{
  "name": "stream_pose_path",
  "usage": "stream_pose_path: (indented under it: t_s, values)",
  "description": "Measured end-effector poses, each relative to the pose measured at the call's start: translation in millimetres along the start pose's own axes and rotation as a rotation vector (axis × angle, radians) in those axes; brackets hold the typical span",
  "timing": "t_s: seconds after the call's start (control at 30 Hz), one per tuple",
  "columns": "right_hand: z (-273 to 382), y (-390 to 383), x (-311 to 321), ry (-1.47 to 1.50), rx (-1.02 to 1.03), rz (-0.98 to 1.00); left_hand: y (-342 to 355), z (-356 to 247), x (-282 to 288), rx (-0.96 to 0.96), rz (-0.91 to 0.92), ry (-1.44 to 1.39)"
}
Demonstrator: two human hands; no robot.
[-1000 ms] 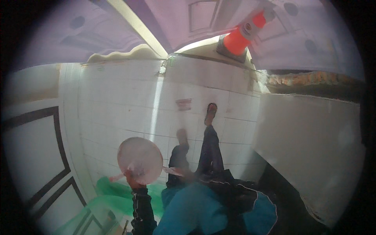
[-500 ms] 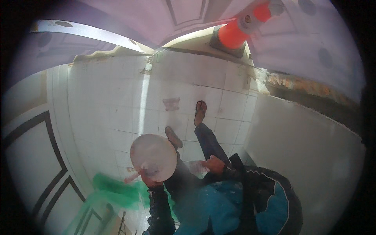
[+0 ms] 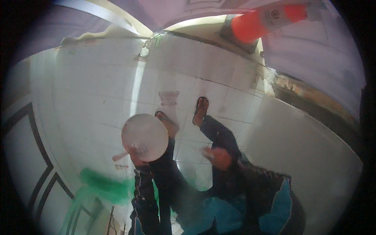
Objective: The person applies grout to the gaps between floor tiles using a putty knife and a cloth.
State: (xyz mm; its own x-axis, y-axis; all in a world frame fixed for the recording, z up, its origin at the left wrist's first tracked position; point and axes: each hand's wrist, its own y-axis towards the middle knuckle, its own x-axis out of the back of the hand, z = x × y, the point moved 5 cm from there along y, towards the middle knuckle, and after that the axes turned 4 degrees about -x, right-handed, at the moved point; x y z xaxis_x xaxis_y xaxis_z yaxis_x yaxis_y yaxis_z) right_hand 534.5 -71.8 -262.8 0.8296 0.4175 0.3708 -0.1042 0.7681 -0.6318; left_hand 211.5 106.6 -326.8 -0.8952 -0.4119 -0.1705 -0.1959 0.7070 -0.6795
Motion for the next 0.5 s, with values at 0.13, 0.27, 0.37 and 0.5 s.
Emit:
stream_pose_path:
  t_s: [0.13, 0.27, 0.37, 0.5]
  values:
    - [-112, 194, -12, -0.396, -0.1, -0.047, 137, 50, 34, -0.021, 0.058, 0.104]
    - [-184, 354, 4, -0.504, 0.048, 0.077, 241, 93, 53, -0.006, 0.131, 0.119]
    - [-200, 430, 12, -0.576, 0.029, 0.208, 305, 109, 68, 0.003, 0.132, 0.137]
    - [-229, 477, -32, -0.464, 0.089, 0.213, 345, 106, 103, -0.122, 0.212, 0.279]
